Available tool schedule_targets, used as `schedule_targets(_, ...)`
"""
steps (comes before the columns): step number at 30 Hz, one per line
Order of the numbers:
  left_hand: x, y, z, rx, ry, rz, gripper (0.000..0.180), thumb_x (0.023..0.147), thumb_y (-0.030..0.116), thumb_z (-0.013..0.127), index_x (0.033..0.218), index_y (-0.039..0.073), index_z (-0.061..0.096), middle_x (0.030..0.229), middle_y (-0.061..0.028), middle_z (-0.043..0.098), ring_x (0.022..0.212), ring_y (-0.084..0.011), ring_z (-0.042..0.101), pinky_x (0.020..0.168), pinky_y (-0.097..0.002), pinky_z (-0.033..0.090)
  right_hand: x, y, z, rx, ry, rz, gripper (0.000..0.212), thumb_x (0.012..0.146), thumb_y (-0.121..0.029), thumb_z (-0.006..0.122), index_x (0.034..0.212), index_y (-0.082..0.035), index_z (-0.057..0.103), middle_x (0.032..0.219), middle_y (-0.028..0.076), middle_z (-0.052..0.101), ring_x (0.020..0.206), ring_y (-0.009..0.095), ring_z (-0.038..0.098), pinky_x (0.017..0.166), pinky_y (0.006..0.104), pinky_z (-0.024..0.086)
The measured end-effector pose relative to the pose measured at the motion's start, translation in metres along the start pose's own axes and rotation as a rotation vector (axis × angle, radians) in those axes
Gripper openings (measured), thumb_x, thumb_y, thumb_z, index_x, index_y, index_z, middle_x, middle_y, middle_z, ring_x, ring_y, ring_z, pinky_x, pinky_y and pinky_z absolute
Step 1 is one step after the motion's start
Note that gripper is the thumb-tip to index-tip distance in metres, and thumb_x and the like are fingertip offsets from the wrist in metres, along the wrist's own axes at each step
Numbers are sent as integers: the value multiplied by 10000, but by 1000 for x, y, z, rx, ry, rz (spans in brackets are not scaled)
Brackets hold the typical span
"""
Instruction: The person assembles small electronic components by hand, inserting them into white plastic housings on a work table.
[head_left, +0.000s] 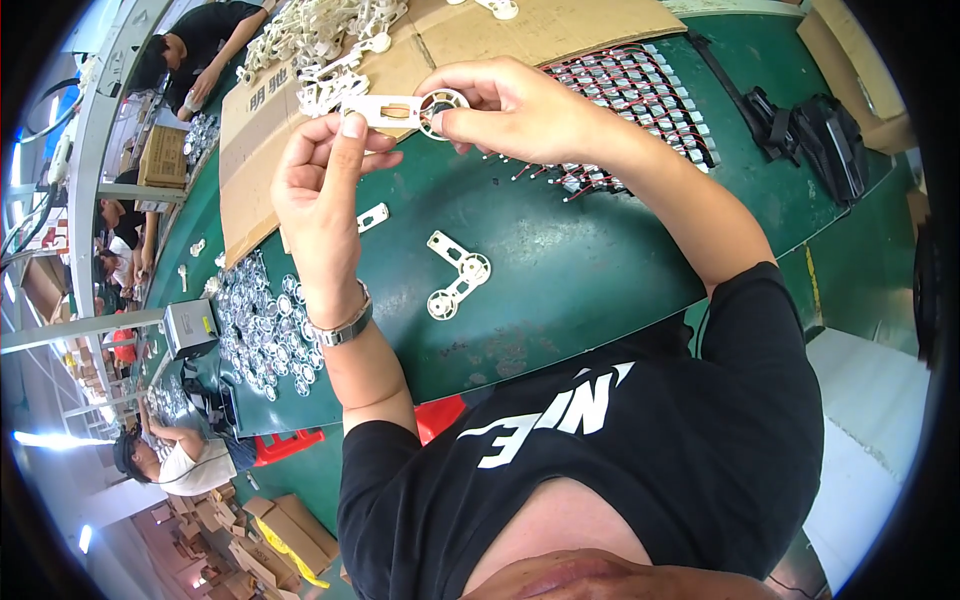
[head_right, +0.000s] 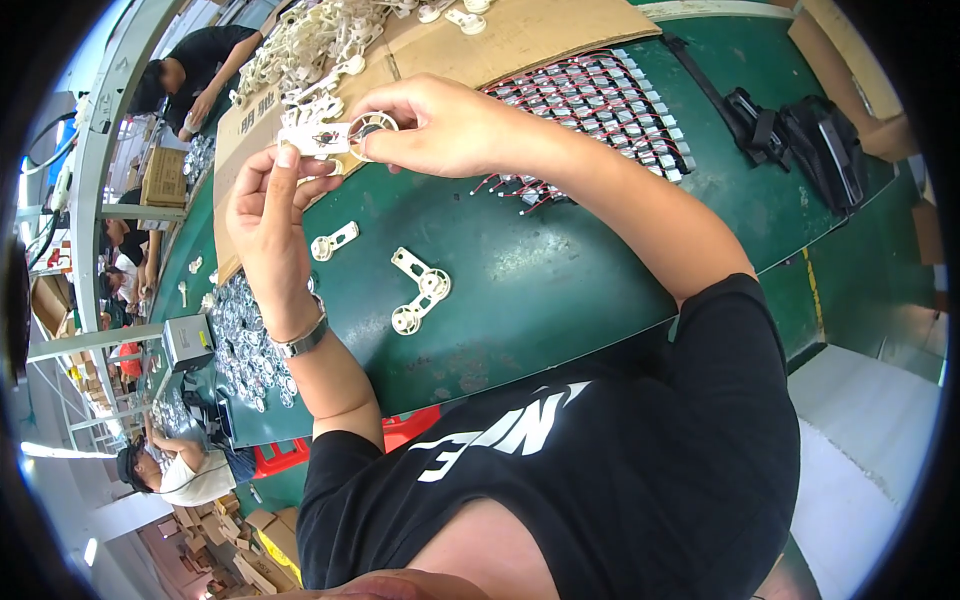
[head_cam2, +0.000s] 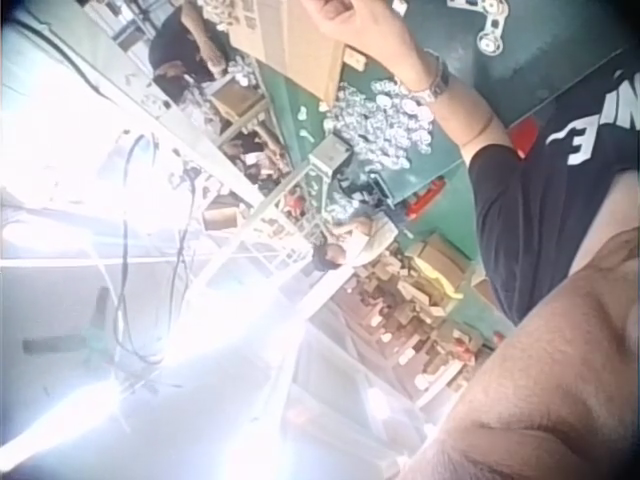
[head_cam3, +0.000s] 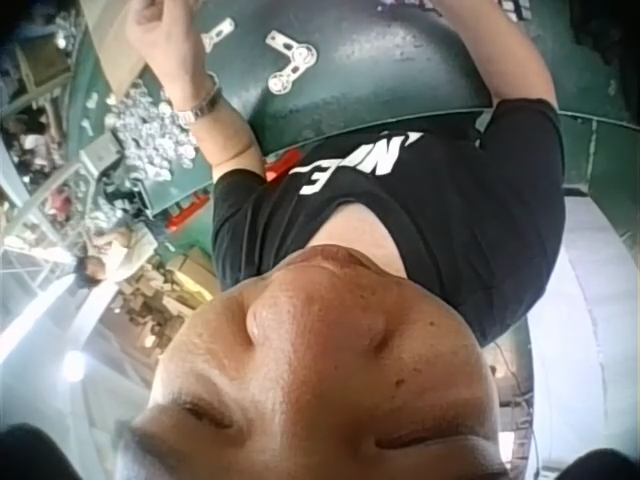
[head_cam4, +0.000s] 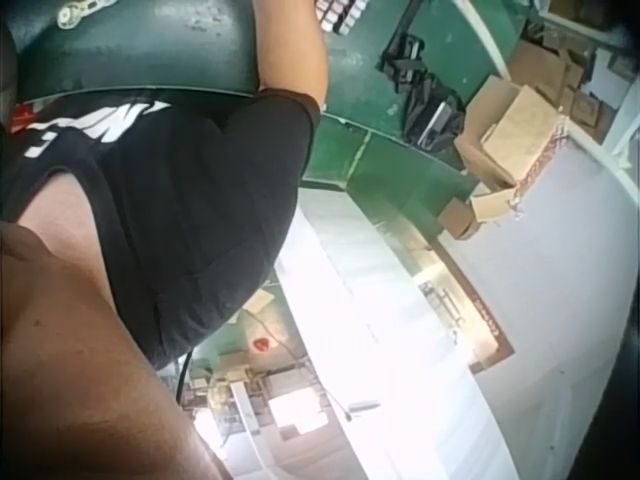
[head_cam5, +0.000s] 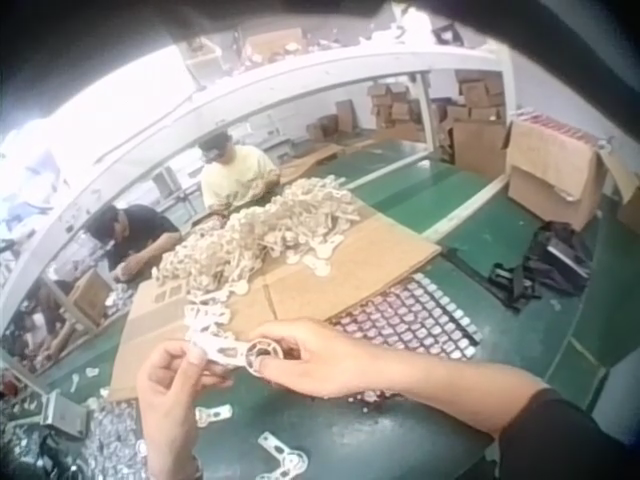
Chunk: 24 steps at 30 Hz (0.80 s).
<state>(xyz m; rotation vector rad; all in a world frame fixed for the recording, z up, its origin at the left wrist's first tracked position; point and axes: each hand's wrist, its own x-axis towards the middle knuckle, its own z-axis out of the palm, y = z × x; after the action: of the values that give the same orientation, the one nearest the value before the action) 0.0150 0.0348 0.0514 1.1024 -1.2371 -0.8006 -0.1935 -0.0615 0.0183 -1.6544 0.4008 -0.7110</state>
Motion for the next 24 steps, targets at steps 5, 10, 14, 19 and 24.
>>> schedule_targets(5,-4,0,4,90,-15,7,182,1051,132,645,1112,-39,649,989,-141,739,854,-205,746,826,-354,640,1,-2,-4,-234,59,36,286,1062,-208,586,1267,-16,645,939,11,678,771,77,613,650,240,495)
schedule_targets(10,-2,0,4,-4,15,25,206,1037,143,681,1129,-41,660,964,-136,764,860,-194,752,816,-304,603,-4,-9,-3,-50,-12,1,302,1068,-232,582,1285,-33,647,919,16,690,746,74,619,629,239,503)
schedule_targets(14,-2,2,3,-3,-2,21,208,1036,136,682,1134,-45,656,964,-138,766,864,-191,751,822,-302,601,-4,-7,-3,-45,-59,29,313,1067,-251,586,1288,-39,654,886,15,696,718,74,616,610,242,508)
schedule_targets(19,-3,-1,3,19,-7,7,202,1035,131,682,1134,-44,655,967,-141,766,864,-189,750,827,-300,597,-4,-11,-2,-189,-11,26,312,1066,-272,588,1267,-47,668,851,16,690,687,77,611,594,241,502)
schedule_targets(24,-3,-1,3,16,-4,13,191,1038,124,676,1129,-42,655,970,-140,766,866,-188,750,824,-300,600,-5,-11,0,-268,25,22,321,1076,-291,581,1274,-55,671,864,11,694,705,75,618,599,239,498)
